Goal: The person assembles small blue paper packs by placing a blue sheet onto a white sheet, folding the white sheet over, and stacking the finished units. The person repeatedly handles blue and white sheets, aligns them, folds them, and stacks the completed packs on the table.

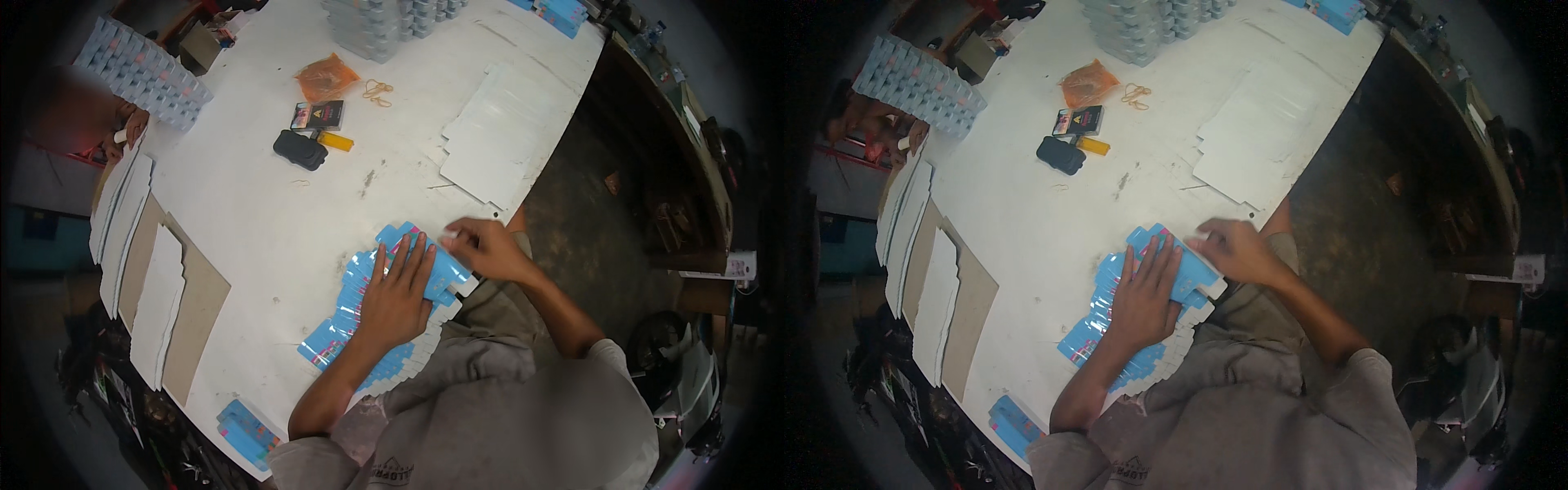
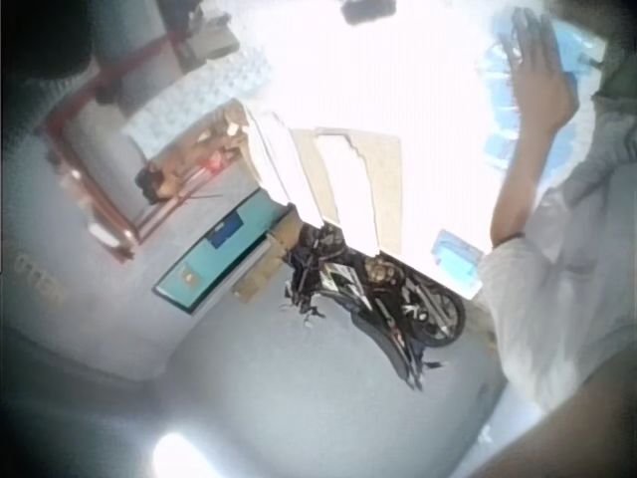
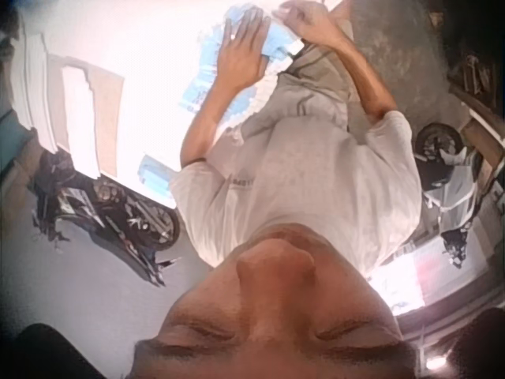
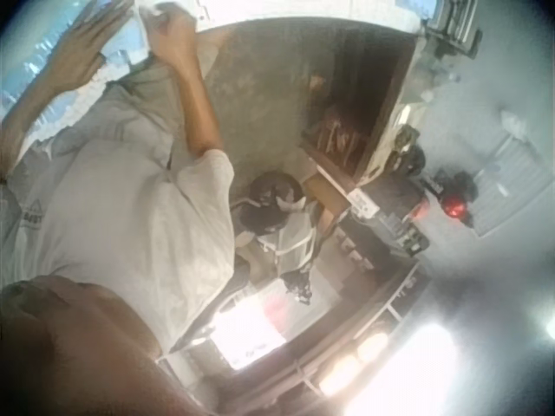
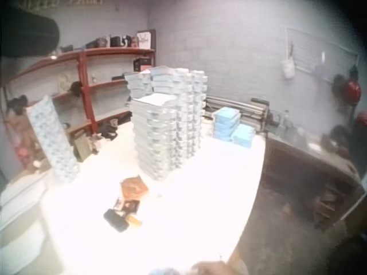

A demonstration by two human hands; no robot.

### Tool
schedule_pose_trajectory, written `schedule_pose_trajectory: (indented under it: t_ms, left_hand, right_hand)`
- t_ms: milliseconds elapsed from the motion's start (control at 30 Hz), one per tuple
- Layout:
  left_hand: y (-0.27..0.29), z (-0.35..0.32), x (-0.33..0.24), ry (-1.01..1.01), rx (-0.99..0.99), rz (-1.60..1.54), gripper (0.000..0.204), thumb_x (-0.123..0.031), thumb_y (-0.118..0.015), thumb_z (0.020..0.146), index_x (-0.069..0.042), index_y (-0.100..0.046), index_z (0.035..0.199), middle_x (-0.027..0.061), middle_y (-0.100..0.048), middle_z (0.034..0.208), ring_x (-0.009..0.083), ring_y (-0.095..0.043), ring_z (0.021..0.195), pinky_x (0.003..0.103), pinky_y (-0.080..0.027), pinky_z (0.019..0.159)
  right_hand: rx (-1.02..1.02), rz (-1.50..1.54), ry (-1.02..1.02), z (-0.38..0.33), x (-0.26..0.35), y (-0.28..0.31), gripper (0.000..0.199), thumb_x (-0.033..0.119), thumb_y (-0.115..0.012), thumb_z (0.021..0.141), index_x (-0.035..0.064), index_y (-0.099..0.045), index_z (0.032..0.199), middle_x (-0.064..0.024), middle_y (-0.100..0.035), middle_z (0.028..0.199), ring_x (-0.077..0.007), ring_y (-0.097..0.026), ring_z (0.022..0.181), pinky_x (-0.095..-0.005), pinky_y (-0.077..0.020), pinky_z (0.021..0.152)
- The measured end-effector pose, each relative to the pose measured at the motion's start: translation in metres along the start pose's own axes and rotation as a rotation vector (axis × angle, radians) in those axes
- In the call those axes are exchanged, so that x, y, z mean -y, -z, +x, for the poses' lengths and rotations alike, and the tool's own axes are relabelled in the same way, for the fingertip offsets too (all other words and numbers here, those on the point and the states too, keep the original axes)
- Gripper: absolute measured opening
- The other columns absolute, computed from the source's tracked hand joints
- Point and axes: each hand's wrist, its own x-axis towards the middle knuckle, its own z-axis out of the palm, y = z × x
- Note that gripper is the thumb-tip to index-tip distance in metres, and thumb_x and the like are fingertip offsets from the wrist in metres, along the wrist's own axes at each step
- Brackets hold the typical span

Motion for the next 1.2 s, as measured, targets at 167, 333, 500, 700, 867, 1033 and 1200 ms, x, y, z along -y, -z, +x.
schedule_pose_trajectory:
  t_ms: [167, 333, 500, 700, 867, 1033, 1200]
  left_hand:
    - [-0.002, 0.002, 0.002, 0.016, -0.069, -0.027, 0.078, -0.022, -0.064, 0.092, 0.005, -0.035, 0.159, 0.0312, -0.027, 0.168, 0.0443, -0.023, 0.159, 0.065, -0.016, 0.126]
    - [-0.006, -0.001, 0.001, 0.029, -0.042, -0.011, 0.071, -0.022, -0.059, 0.099, 0.001, -0.035, 0.161, 0.0310, -0.023, 0.169, 0.0465, -0.023, 0.158, 0.067, -0.017, 0.125]
    - [-0.003, -0.002, -0.004, 0.072, -0.009, 0.109, 0.075, -0.021, -0.063, 0.094, -0.003, -0.036, 0.162, 0.0310, -0.022, 0.170, 0.0481, -0.024, 0.157, 0.077, -0.019, 0.118]
    - [0.003, 0.002, -0.006, -0.005, 0.098, 0.191, 0.086, -0.022, -0.068, 0.085, -0.002, -0.036, 0.162, 0.0259, -0.026, 0.170, 0.0442, -0.025, 0.158, 0.075, -0.021, 0.119]
    - [0.004, 0.000, -0.002, 0.025, 0.032, 0.021, 0.070, -0.027, -0.065, 0.093, 0.005, -0.046, 0.152, 0.0248, -0.041, 0.162, 0.0432, -0.037, 0.152, 0.063, -0.027, 0.124]
    - [0.001, 0.008, 0.003, 0.052, 0.000, -0.005, 0.053, -0.032, -0.060, 0.101, 0.005, -0.062, 0.139, 0.0241, -0.056, 0.150, 0.0389, -0.047, 0.146, 0.055, -0.034, 0.120]
    - [0.000, -0.003, -0.004, 0.099, 0.008, 0.067, 0.051, -0.028, -0.058, 0.102, 0.004, -0.061, 0.141, 0.0216, -0.058, 0.150, 0.0382, -0.050, 0.143, 0.052, -0.039, 0.114]
  right_hand:
    - [-0.042, 0.064, 0.166, -0.015, 0.020, 0.000, 0.021, 0.009, -0.069, 0.096, -0.0032, -0.071, 0.114, -0.0213, -0.073, 0.091, -0.0330, -0.073, 0.083, -0.0391, -0.0556, 0.075]
    - [-0.302, -0.108, 0.332, -0.026, 0.031, 0.001, 0.019, 0.004, -0.066, 0.096, -0.0036, -0.071, 0.113, -0.0206, -0.073, 0.090, -0.0312, -0.073, 0.079, -0.0397, -0.0553, 0.073]
    - [-0.273, -0.047, 0.142, -0.028, 0.017, 0.011, 0.022, 0.002, -0.068, 0.094, -0.0036, -0.069, 0.116, -0.0191, -0.072, 0.084, -0.0261, -0.071, 0.072, -0.0375, -0.0539, 0.066]
    - [0.009, 0.129, 0.045, -0.032, 0.005, -0.042, 0.021, 0.003, -0.070, 0.093, -0.0018, -0.068, 0.113, -0.0212, -0.067, 0.077, -0.0287, -0.070, 0.069, -0.0390, -0.0537, 0.065]
    - [-0.556, -0.388, 0.532, 0.006, -0.005, -0.005, 0.030, 0.005, -0.073, 0.089, 0.0020, -0.069, 0.119, -0.0182, -0.072, 0.092, -0.0361, -0.071, 0.085, -0.0433, -0.0555, 0.075]
    - [-0.516, -0.339, 0.364, 0.015, -0.036, 0.004, 0.034, 0.000, -0.070, 0.089, 0.0020, -0.069, 0.124, -0.0197, -0.070, 0.104, -0.0370, -0.069, 0.095, -0.0473, -0.0521, 0.086]
    - [-0.342, -0.474, 0.472, -0.004, -0.013, -0.015, 0.031, 0.003, -0.071, 0.090, 0.0022, -0.071, 0.121, -0.0161, -0.062, 0.104, -0.0335, -0.061, 0.100, -0.0419, -0.0445, 0.086]
